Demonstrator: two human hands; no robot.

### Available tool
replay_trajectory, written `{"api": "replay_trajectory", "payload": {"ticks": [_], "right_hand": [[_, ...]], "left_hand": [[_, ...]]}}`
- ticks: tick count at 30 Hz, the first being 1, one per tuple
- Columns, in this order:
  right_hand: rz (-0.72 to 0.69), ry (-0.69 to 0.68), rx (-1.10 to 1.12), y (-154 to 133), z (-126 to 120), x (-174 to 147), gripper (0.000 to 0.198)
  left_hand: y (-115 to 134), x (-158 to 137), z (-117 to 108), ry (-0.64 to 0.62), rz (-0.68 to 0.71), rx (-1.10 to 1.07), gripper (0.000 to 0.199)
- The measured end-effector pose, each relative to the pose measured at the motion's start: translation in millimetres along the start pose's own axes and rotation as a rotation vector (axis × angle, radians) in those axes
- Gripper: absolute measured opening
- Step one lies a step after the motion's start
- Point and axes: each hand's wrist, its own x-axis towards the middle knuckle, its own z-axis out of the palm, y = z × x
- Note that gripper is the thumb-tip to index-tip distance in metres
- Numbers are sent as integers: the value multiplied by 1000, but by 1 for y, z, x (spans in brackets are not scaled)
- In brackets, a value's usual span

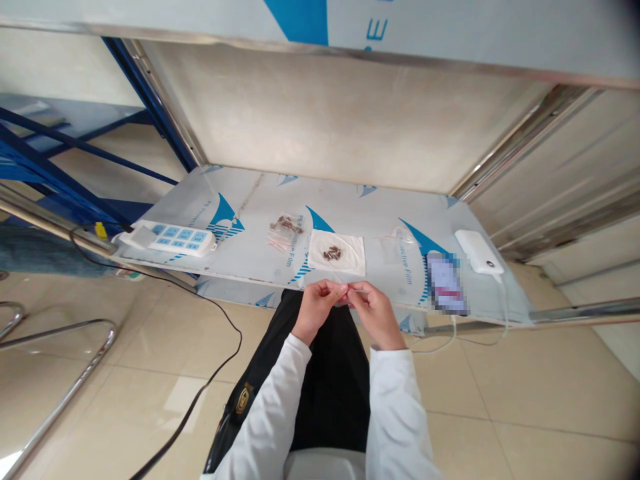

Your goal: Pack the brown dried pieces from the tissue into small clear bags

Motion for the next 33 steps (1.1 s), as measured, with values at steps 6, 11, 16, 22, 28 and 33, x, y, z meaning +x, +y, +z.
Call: {"api": "replay_trajectory", "payload": {"ticks": [6, 11, 16, 22, 28, 33], "right_hand": [[-78, 267, -171, -5, 20, 5, 22], [-121, 88, -49, 0, 11, 6, 25], [-67, -31, -14, 4, 0, 4, 21], [-99, 207, -204, -3, 16, 3, 19], [-71, 500, -338, -1, 33, 5, 17], [-100, 596, -396, 0, 34, 9, 9]], "left_hand": [[5, -1, 5, 115, 174, 335, 28], [9, -2, 0, 69, 187, 354, 28], [13, 0, -6, -9, 162, 331, 28], [22, -2, -4, 101, 318, 751, 19], [14, -2, -6, 254, 349, 1150, 13], [22, -6, -1, 336, 298, 1143, 11]]}}
